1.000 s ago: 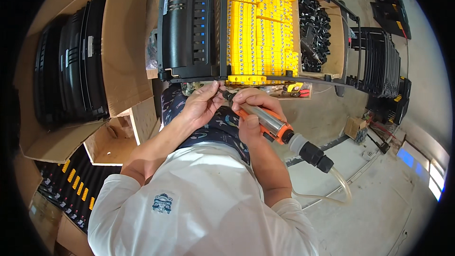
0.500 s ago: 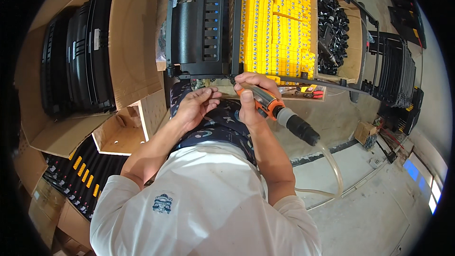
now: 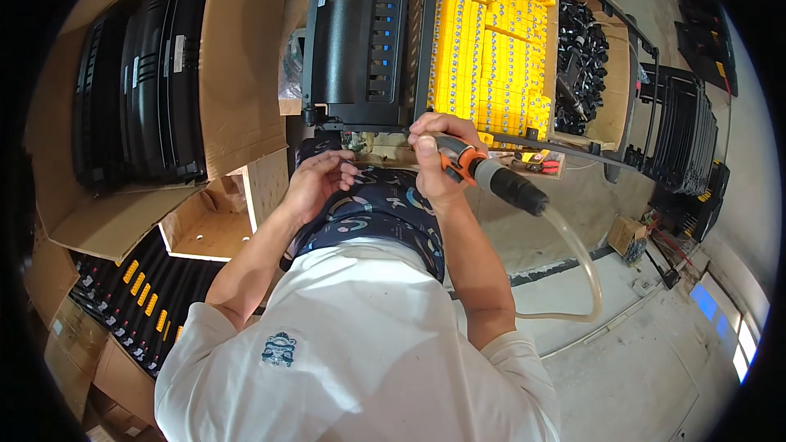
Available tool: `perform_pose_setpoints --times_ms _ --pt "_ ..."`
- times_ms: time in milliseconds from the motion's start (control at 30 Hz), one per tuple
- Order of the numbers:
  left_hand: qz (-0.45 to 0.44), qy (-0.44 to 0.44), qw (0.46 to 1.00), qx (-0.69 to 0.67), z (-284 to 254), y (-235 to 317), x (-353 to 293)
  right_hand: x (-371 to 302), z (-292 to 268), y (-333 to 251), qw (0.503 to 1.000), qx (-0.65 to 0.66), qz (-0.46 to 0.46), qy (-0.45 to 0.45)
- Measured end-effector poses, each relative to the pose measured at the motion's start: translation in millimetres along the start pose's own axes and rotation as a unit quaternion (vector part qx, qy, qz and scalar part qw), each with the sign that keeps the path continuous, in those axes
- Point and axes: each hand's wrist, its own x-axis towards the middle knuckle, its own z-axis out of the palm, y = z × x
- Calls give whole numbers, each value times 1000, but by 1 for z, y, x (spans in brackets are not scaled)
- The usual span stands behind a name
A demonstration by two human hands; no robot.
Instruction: Assembling electronic units by screwing components together and packing them into boxes.
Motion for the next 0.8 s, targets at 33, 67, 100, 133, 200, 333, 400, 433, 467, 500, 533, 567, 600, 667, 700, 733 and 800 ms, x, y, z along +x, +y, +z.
perform_pose_setpoints --times_ms 33,67,100,133,200,333,400,433,467,500,533,567,600,667,700,733,800 --pt "6 8 1000 16 -2 3 -3 0 1 -1 1000 0 0 -1" --pt "14 17 999 32 -4 5 -6 0 1 -2 1000 0 4 3" --pt "21 26 998 47 -7 7 -9 0 1 -2 1000 -1 7 7" --pt "21 27 998 46 -12 9 -10 0 1 -3 1000 -1 11 12" --pt "45 53 996 60 -24 10 -10 0 1 -2 1000 -2 12 5" --pt "75 98 989 77 -40 15 -4 -3 1 1 1000 -10 12 -3" --pt "83 114 987 81 -43 17 -1 -3 1 3 1000 -22 4 -1" --pt "85 121 986 82 -44 19 -1 -3 1 3 1000 -22 5 -2" --pt "86 128 985 83 -44 20 0 -4 0 3 999 -39 1 -1" --pt "87 134 984 84 -46 21 1 -4 -1 4 998 -56 -4 0" --pt "86 132 984 82 -48 21 2 -5 -2 4 997 -74 -9 0" --pt "88 123 985 83 -51 23 3 -5 -3 5 997 -71 -9 1" --pt "90 112 986 84 -53 25 3 -5 -3 6 998 -65 -9 -2" --pt "93 102 986 88 -53 28 5 -3 -4 7 998 -54 -10 -6" --pt "98 97 986 90 -53 30 6 -2 -4 7 999 -51 -11 -5" --pt "100 92 987 87 -54 29 6 -3 -2 6 999 -43 -6 -11" --pt "104 87 987 87 -54 32 7 -2 1 5 999 -24 3 -22"
